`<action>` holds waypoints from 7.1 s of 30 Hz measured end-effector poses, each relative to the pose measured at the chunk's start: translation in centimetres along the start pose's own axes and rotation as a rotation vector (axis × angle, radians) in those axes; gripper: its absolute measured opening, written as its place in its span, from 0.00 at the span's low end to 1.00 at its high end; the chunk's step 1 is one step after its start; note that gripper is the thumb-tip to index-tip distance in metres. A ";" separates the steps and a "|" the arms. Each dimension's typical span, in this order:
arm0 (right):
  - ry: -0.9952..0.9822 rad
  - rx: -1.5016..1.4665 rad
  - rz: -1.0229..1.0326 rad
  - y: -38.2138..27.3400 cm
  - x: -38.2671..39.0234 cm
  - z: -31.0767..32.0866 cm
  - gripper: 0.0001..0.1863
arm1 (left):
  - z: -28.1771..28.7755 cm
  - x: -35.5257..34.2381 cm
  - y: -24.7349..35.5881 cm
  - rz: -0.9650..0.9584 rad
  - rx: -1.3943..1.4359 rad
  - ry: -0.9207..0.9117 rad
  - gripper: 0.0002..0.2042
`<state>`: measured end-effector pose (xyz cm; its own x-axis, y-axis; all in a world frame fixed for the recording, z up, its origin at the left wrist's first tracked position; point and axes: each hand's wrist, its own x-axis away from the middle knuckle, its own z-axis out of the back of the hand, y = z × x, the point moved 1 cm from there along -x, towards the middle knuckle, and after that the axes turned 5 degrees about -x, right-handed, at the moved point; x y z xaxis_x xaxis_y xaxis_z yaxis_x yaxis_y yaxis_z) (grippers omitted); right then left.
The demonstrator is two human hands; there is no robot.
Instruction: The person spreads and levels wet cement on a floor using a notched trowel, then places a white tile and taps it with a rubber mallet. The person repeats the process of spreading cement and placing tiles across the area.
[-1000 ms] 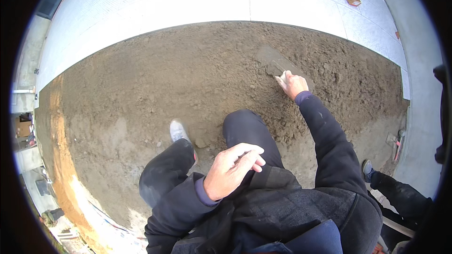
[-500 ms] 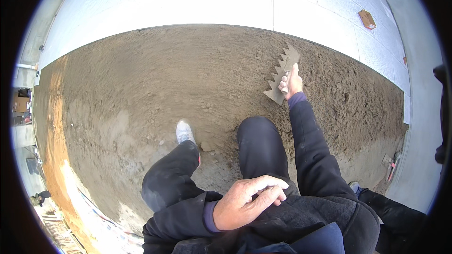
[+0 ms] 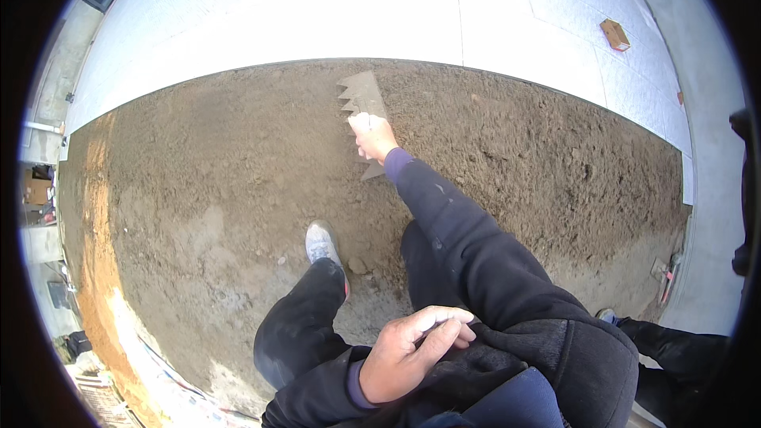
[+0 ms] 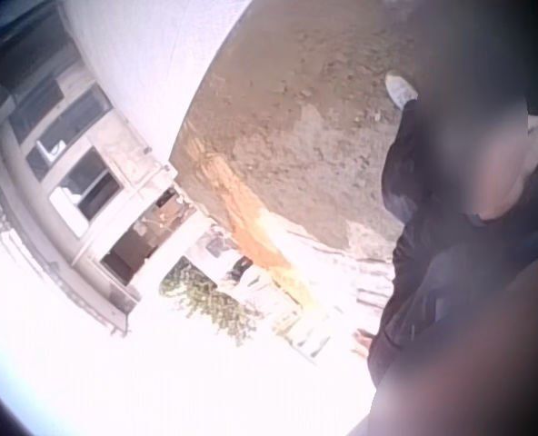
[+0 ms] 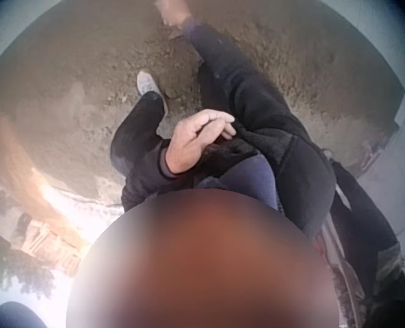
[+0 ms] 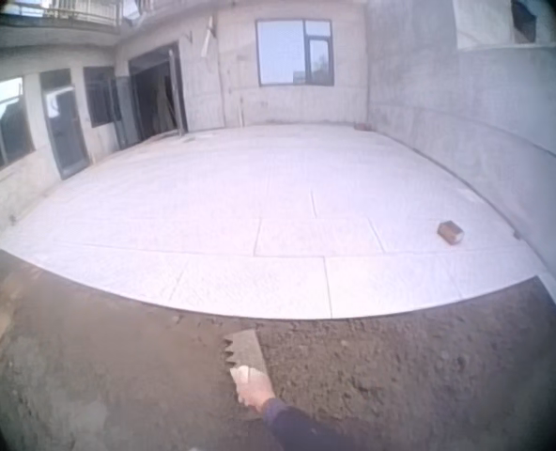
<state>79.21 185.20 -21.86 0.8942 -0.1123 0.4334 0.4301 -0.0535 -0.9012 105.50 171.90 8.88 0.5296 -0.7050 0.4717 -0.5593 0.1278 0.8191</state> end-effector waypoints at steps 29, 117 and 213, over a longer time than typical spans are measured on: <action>0.878 0.418 -0.126 5.3 12.2 43.0 0.30 | -1.9 -2.2 -0.6 -0.045 -0.025 0.021 0.13; 0.379 0.881 -0.136 12.0 24.1 46.2 0.20 | -1.4 -25.2 -10.6 -0.265 0.221 0.447 0.14; 0.105 -0.178 -0.077 0.4 6.1 28.1 0.23 | -15.1 -30.7 -19.9 0.358 0.165 -0.155 0.15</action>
<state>88.37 212.39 -19.58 0.8375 -0.2037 0.5071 0.4597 -0.2393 -0.8552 110.00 201.58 -16.94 0.1882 -0.7346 0.6519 -0.7919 0.2790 0.5431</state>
